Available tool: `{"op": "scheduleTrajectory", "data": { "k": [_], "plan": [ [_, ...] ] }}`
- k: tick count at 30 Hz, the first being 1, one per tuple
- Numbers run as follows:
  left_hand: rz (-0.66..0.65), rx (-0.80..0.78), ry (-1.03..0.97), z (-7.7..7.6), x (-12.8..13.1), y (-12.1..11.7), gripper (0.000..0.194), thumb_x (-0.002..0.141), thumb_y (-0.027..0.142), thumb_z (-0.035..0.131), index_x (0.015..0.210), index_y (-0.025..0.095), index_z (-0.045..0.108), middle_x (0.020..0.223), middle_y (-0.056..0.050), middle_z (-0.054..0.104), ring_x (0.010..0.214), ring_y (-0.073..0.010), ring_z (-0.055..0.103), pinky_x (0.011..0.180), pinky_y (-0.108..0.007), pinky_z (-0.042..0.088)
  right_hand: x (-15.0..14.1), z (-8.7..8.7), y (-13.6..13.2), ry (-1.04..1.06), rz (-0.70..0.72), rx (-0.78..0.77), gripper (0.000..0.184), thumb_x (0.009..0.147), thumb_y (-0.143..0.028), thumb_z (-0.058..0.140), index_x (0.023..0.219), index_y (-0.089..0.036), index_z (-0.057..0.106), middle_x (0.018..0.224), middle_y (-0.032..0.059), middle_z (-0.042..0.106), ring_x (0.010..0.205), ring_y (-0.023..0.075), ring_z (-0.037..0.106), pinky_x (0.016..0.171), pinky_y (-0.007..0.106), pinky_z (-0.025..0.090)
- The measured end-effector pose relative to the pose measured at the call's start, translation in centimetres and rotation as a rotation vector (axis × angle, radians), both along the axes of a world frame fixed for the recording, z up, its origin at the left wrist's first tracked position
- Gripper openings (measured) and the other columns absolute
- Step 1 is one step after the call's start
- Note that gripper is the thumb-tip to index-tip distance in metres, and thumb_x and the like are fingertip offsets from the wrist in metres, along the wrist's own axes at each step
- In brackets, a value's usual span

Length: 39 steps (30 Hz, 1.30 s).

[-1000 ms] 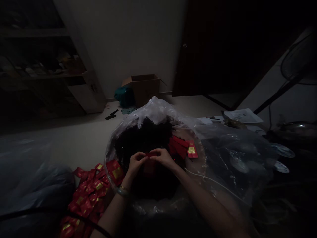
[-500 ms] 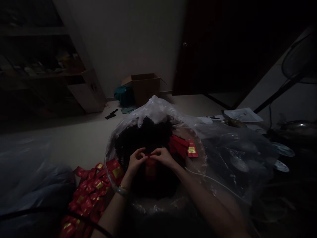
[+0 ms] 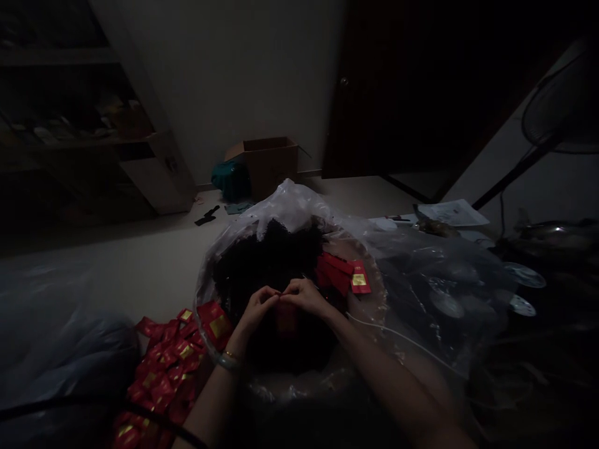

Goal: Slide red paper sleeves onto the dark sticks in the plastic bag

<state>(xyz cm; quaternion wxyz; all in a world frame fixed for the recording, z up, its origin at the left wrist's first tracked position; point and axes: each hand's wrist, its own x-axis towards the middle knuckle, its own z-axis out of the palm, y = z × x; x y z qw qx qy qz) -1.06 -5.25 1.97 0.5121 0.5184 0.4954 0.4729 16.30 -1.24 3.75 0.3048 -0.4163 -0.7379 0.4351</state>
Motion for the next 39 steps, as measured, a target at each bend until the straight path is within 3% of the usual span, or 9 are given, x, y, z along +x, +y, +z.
{"op": "scheduleTrajectory", "data": {
  "k": [6,11,17,20,23,26,29,32,39],
  "plan": [
    [-0.257,-0.246,-0.067,-0.7,1.0,-0.7,0.041,0.058,0.042,0.079,0.082,0.010,0.070,0.074,-0.006,0.070,0.070,-0.0199,0.064,0.066,-0.028,0.048,-1.2,0.1,-0.7,-0.001,-0.046,0.010,0.004,0.069,-0.023,0.071,0.069,-0.021,0.074,0.070,0.0004,0.065,0.066,0.0132,0.058,0.060,0.023,0.041],
    [-0.167,-0.353,-0.131,-0.7,1.1,-0.7,0.043,0.055,0.044,0.081,0.077,0.009,0.070,0.065,-0.006,0.070,0.058,-0.0186,0.065,0.060,-0.028,0.050,0.8,0.7,-0.2,-0.133,-0.045,-0.027,0.012,0.076,-0.028,0.065,0.082,-0.020,0.073,0.082,0.0032,0.070,0.076,0.0184,0.063,0.069,0.028,0.047],
    [-0.026,-0.345,-0.202,-0.1,1.1,-0.3,0.050,0.053,0.045,0.083,0.087,0.010,0.071,0.081,-0.010,0.073,0.062,-0.0205,0.068,0.060,-0.029,0.052,4.6,0.6,-1.4,-0.857,-0.285,0.107,0.053,0.073,-0.023,0.071,0.122,-0.016,0.054,0.116,0.0191,0.056,0.106,0.0335,0.056,0.082,0.042,0.045],
    [0.005,-0.319,-0.211,-0.2,1.2,-0.3,0.051,0.052,0.045,0.083,0.087,0.010,0.070,0.084,-0.012,0.074,0.064,-0.0214,0.068,0.060,-0.031,0.053,4.5,-0.3,-1.8,-0.958,-0.262,0.057,0.069,0.077,-0.021,0.066,0.139,-0.019,0.035,0.120,0.0192,0.052,0.103,0.0316,0.059,0.079,0.040,0.046],
    [0.014,-0.306,-0.239,-0.5,1.2,-0.4,0.052,0.053,0.044,0.083,0.089,0.009,0.070,0.087,-0.013,0.074,0.064,-0.0215,0.068,0.061,-0.031,0.053,4.6,-1.1,-1.4,-0.896,-0.233,0.055,0.070,0.077,-0.020,0.063,0.140,-0.016,0.033,0.119,0.0188,0.053,0.100,0.0281,0.060,0.078,0.034,0.046],
    [0.010,-0.302,-0.247,-1.0,1.1,-0.3,0.051,0.054,0.043,0.083,0.090,0.008,0.070,0.084,-0.012,0.073,0.064,-0.0207,0.068,0.062,-0.031,0.053,5.4,-1.1,-0.5,-0.684,-0.177,0.060,0.054,0.073,-0.019,0.063,0.126,-0.015,0.050,0.108,0.0133,0.062,0.095,0.0240,0.061,0.077,0.030,0.045],
    [-0.010,-0.308,-0.230,-1.2,1.0,-0.3,0.050,0.054,0.042,0.083,0.089,0.008,0.070,0.081,-0.011,0.073,0.063,-0.0198,0.067,0.062,-0.030,0.052,6.4,-0.1,0.3,-0.380,-0.099,0.030,0.038,0.075,-0.022,0.062,0.113,-0.018,0.060,0.101,0.0082,0.068,0.091,0.0226,0.063,0.077,0.030,0.046],
    [-0.047,-0.305,-0.196,-1.0,1.1,-0.4,0.046,0.056,0.042,0.081,0.085,0.008,0.071,0.074,-0.008,0.072,0.061,-0.0183,0.065,0.060,-0.028,0.050,6.4,1.4,0.4,-0.180,0.004,-0.034,0.047,0.078,-0.037,0.062,0.121,-0.019,0.058,0.112,0.0074,0.067,0.099,0.0251,0.063,0.084,0.035,0.047],
    [-0.109,-0.250,-0.115,-0.2,1.1,-0.6,0.036,0.055,0.031,0.080,0.082,0.009,0.073,0.068,-0.004,0.070,0.060,-0.0148,0.060,0.059,-0.024,0.046,3.5,3.7,-0.2,-0.328,0.304,0.006,0.065,0.078,-0.053,0.061,0.131,-0.017,0.052,0.127,0.0133,0.058,0.114,0.0288,0.056,0.096,0.038,0.043]
  ]
}}
